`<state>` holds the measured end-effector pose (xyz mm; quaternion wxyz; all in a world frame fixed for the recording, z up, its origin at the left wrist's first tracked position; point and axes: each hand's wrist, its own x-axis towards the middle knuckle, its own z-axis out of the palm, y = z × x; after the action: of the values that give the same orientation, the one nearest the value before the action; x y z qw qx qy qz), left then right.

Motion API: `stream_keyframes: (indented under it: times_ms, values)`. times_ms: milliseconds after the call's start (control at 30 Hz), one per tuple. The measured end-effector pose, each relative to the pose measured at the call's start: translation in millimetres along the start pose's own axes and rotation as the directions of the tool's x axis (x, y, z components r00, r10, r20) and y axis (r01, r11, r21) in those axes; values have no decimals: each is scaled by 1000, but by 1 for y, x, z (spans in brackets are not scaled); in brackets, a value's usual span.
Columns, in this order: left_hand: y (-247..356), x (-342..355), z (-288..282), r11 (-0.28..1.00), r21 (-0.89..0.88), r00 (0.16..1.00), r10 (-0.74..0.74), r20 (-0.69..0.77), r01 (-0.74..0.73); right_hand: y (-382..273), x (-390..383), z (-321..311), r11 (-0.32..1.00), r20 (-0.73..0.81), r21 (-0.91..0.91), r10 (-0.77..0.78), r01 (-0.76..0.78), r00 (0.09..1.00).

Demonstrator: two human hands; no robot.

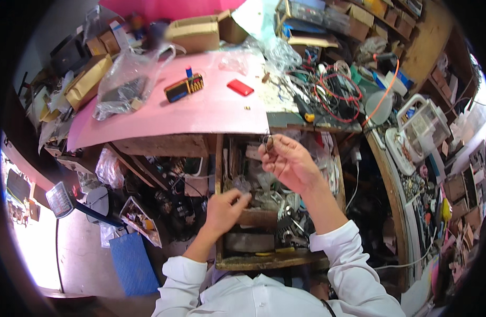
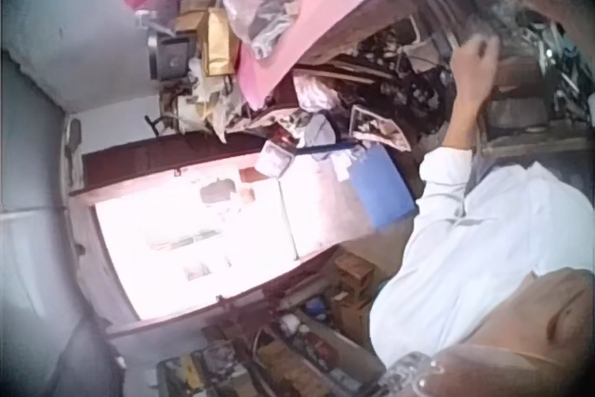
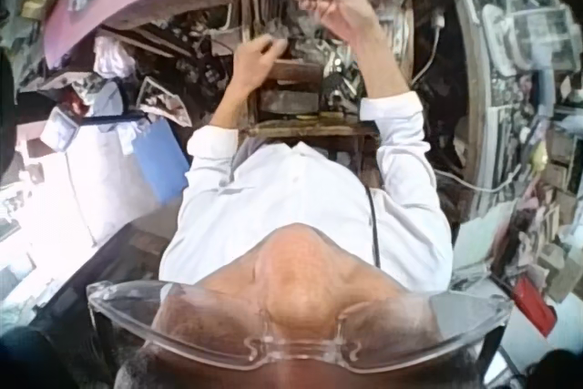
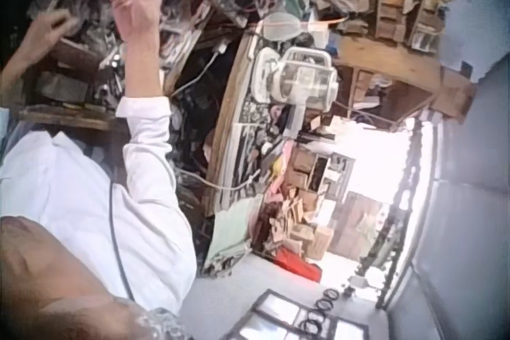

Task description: The person rummages through a cluttered drawer, picks up a small electronic device with a screen, and examines it closely. They then handle a red and gold handheld device, turning it over and pressing buttons. Finally, they pick up a small metallic component and inspect it.

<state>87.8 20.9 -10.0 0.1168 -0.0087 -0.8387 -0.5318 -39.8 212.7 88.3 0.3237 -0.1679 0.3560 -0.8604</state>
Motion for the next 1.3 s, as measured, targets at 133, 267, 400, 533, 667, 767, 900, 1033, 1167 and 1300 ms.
stream_keyframes:
  times_ms: [133, 267, 400, 533, 667, 767, 900, 1033, 1167, 1300]
  values:
    - [4, 11, 1, 856, -500, 990, -134, 37, 135, 40, -47, -9, 999, -113, 18, 40, -38, 993]
    - [7, 22, 12, 514, -844, 984, -153, 90, 157, 65, -56, -13, 995, -197, -29, 83, -91, 977]
    - [-4, 17, 21, 589, -800, 992, -114, 60, 116, 81, -56, -19, 983, -256, -166, 34, -78, 966]
    - [-9, 13, 23, 647, -758, 994, -105, 9, 75, 86, -55, -15, 956, -328, -289, -44, -56, 944]
    - [-6, 8, 23, 704, -706, 988, -149, -40, 77, 93, -55, -22, 956, -352, -279, -194, 95, 916]
    - [-5, 6, 21, 719, -689, 987, -160, -32, 94, 92, -57, -17, 975, -334, -136, -213, 177, 918]
    - [-6, 5, 21, 717, -686, 986, -165, 6, 124, 94, -58, -20, 982, -302, -3, -180, 188, 936]
    - [-1, 4, 21, 681, -710, 980, -187, 68, 179, 99, -58, -20, 982, -303, 41, -165, 185, 939]
    - [2, 2, 20, 667, -718, 979, -169, 113, 198, 100, -59, -20, 986, -297, 24, -153, 168, 943]
    - [-2, 1, 22, 664, -729, 985, -143, 94, 166, 96, -60, -16, 979, -278, 157, -82, 129, 957]
